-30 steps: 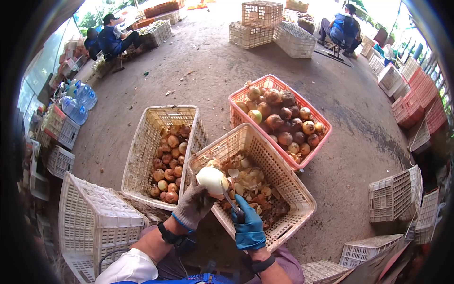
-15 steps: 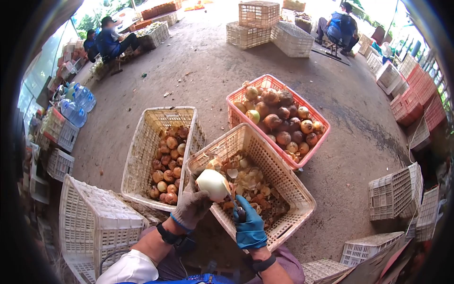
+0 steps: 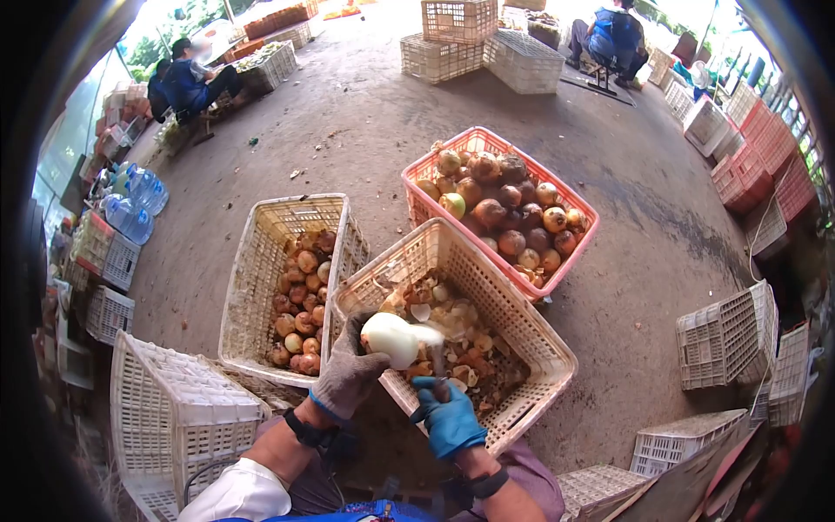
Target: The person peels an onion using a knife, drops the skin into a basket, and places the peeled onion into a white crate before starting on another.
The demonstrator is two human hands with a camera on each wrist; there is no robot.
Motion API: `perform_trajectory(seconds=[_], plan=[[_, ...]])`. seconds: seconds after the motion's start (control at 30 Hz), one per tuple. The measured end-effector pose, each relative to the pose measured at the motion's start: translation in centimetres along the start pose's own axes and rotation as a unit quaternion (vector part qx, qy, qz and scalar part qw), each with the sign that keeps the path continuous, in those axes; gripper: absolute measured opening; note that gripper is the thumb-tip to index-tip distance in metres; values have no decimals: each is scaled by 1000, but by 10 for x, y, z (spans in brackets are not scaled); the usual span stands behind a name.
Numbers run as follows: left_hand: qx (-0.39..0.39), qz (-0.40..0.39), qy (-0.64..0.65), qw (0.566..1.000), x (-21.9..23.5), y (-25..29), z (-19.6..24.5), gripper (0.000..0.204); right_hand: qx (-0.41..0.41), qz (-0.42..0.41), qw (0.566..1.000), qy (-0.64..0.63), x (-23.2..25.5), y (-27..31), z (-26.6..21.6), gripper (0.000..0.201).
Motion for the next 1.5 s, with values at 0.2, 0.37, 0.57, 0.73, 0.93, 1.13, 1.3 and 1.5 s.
perform_trajectory(seconds=[0.2, 0.37, 0.57, 0.73, 0.93, 1.13, 1.3, 1.5], plan=[[35, 3, 9, 999, 3, -1, -6, 70, 90, 42, 991, 87, 12, 8, -4, 26], [75, -13, 15, 997, 8, -3, -4, 68, 289, 71, 930, 216, 20, 10, -9, 36], [73, -17, -1, 997, 0, -4, -2, 77, 352, 148, 875, 298, 22, 10, -13, 42], [71, -31, -3, 997, 1, -3, -1, 78, 332, 151, 879, 307, 25, 10, -12, 44], [80, -40, -8, 996, 2, -3, 1, 78, 332, 185, 878, 292, 27, 3, -4, 39], [16, -81, -90, 993, 4, -4, 1, 79, 257, 90, 947, 171, 26, -5, 12, 33], [2, -88, -173, 981, -5, -3, 13, 84, 190, 38, 972, 135, 25, -4, 12, 30], [23, -98, -161, 982, -2, -4, 12, 81, 93, 4, 991, 96, 21, 3, 4, 29]])
Point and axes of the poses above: each hand's wrist, its own y-axis away from the middle knuckle, its own x-axis out of the back of the hand, z = x × y, the point moved 2 cm from there along -y, towards the middle knuckle, and after that the axes turned 14 degrees about -x, right-handed, at the moved point
